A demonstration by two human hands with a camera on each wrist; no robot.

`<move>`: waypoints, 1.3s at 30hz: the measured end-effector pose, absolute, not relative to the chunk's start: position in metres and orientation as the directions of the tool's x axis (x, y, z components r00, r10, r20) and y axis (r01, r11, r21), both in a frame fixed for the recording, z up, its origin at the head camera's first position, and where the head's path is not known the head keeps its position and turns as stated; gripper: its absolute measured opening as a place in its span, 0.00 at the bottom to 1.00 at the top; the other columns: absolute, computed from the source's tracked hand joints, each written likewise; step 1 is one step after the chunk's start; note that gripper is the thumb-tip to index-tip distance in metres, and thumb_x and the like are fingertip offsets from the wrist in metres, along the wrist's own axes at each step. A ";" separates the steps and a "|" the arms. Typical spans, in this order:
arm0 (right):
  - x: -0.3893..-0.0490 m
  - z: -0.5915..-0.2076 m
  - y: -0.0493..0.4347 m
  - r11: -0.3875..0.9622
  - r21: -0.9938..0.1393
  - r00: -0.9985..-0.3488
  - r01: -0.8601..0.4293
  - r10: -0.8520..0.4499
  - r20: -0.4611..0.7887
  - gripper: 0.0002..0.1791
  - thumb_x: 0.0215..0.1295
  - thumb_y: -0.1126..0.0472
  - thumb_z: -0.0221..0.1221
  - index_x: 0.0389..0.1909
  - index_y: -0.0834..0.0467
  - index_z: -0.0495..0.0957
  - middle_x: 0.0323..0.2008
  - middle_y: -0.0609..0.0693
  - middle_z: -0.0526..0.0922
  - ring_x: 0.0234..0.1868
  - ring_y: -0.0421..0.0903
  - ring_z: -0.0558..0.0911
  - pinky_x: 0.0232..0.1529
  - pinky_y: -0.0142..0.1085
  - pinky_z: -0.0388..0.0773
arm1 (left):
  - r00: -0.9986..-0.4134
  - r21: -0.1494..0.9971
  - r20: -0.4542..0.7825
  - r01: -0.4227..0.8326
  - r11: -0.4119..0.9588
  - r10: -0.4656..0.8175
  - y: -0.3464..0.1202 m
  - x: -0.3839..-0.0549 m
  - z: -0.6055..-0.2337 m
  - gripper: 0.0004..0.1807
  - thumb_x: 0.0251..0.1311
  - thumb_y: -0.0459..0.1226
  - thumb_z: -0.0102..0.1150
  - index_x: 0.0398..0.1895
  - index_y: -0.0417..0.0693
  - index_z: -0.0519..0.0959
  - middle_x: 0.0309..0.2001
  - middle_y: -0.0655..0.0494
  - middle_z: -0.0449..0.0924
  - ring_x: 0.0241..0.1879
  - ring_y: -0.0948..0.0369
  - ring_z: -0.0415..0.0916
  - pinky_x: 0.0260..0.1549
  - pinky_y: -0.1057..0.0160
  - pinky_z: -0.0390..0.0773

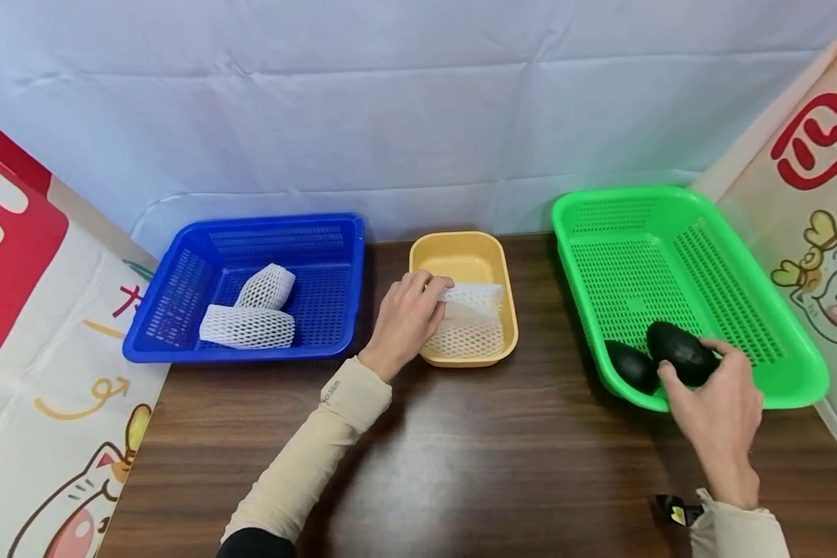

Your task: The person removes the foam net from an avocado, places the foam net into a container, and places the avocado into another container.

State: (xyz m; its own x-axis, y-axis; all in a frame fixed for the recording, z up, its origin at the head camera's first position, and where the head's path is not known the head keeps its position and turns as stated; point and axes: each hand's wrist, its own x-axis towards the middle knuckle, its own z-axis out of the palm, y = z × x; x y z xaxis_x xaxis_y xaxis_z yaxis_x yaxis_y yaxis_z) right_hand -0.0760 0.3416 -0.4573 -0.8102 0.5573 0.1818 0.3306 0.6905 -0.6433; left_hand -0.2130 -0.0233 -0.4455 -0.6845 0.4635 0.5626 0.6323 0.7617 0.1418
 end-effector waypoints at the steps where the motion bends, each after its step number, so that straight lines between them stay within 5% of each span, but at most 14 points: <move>1: -0.076 -0.457 0.341 0.690 -0.644 -0.811 0.331 0.557 0.179 0.33 0.61 0.58 0.59 0.68 0.61 0.65 0.59 0.70 0.73 0.53 0.72 0.71 0.57 0.64 0.59 | -0.687 0.140 0.569 0.622 0.770 0.452 -0.022 -0.214 -0.446 0.12 0.61 0.33 0.59 0.48 0.51 0.80 0.39 0.54 0.80 0.38 0.54 0.76 0.30 0.59 0.74; 7: -0.080 -0.457 0.341 0.721 -0.598 -0.835 0.350 0.529 0.148 0.27 0.65 0.61 0.53 0.66 0.58 0.71 0.56 0.63 0.80 0.54 0.61 0.76 0.63 0.62 0.58 | -0.712 0.158 0.570 0.585 0.795 0.410 -0.017 -0.223 -0.454 0.13 0.60 0.32 0.60 0.48 0.50 0.80 0.39 0.53 0.80 0.38 0.53 0.77 0.33 0.58 0.76; 14: -0.079 -0.455 0.345 0.785 -0.513 -0.888 0.347 0.451 0.088 0.28 0.68 0.55 0.54 0.67 0.60 0.69 0.56 0.66 0.78 0.53 0.67 0.74 0.57 0.65 0.57 | -0.718 0.128 0.556 0.571 0.811 0.418 -0.007 -0.231 -0.469 0.13 0.59 0.34 0.65 0.47 0.53 0.80 0.39 0.55 0.81 0.39 0.54 0.78 0.37 0.57 0.78; 26: -0.081 -0.457 0.344 0.795 -0.479 -0.887 0.373 0.457 0.067 0.29 0.70 0.50 0.51 0.68 0.59 0.69 0.60 0.68 0.73 0.57 0.70 0.71 0.60 0.66 0.54 | -0.796 0.127 0.326 0.571 0.811 0.510 -0.006 -0.224 -0.469 0.20 0.66 0.41 0.60 0.60 0.53 0.75 0.52 0.53 0.83 0.51 0.51 0.80 0.53 0.52 0.77; 33: -0.081 -0.457 0.344 0.799 -0.469 -0.885 0.376 0.459 0.073 0.28 0.70 0.50 0.51 0.67 0.59 0.70 0.60 0.68 0.73 0.57 0.70 0.71 0.60 0.66 0.55 | -0.808 0.147 0.310 0.561 0.815 0.500 -0.010 -0.223 -0.470 0.20 0.68 0.39 0.55 0.63 0.50 0.73 0.59 0.52 0.80 0.60 0.52 0.75 0.61 0.52 0.71; 39: -0.081 -0.458 0.343 0.798 -0.469 -0.888 0.378 0.456 0.061 0.28 0.71 0.50 0.50 0.67 0.59 0.70 0.61 0.68 0.73 0.58 0.70 0.70 0.60 0.66 0.54 | -0.848 0.137 0.149 0.527 0.839 0.509 -0.010 -0.221 -0.472 0.20 0.73 0.44 0.48 0.65 0.57 0.74 0.71 0.49 0.68 0.70 0.45 0.64 0.68 0.43 0.62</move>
